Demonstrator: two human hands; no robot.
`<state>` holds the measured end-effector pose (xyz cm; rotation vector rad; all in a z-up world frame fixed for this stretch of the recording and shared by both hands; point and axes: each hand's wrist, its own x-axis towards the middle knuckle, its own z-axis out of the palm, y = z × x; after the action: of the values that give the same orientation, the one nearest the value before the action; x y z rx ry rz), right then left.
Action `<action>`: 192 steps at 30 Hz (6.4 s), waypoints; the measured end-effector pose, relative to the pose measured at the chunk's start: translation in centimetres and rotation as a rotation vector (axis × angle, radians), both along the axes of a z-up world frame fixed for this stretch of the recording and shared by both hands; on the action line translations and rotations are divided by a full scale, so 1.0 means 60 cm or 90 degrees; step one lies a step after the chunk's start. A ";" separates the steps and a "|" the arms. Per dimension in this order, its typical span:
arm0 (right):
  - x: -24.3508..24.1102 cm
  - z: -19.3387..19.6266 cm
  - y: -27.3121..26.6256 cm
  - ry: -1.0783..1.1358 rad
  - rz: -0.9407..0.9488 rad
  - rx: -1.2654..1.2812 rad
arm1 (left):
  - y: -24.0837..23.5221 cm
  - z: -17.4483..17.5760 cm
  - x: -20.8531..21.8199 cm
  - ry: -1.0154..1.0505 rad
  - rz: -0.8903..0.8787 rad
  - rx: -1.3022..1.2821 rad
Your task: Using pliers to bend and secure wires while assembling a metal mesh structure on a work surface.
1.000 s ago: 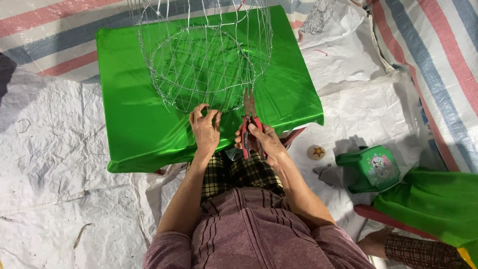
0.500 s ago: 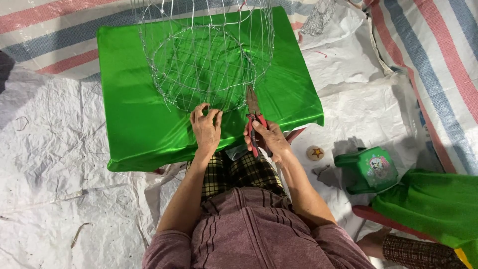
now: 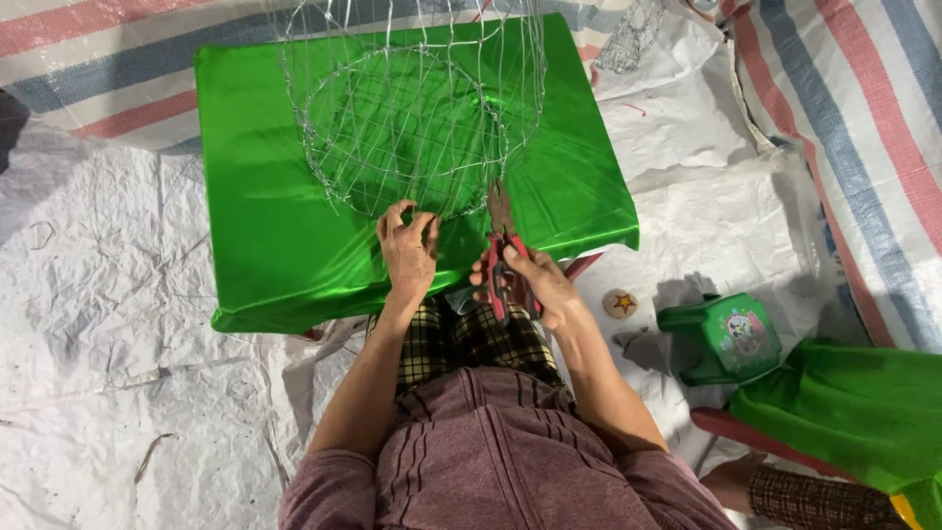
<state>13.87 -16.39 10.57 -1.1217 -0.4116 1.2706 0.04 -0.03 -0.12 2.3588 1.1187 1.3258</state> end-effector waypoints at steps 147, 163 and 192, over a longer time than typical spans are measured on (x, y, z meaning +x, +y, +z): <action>-0.197 0.172 0.178 0.301 0.133 0.138 | 0.190 0.075 -0.085 -0.239 -0.067 -0.062; -0.234 0.222 0.174 0.266 0.093 0.070 | 0.207 0.028 -0.069 -0.260 -0.074 -0.024; -0.206 0.136 0.171 0.164 0.095 0.032 | 0.160 0.067 -0.097 -0.305 -0.062 -0.099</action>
<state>1.51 -6.15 18.71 -0.8828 -0.3360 1.5076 -5.77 9.58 3.92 1.8210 0.9093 1.5874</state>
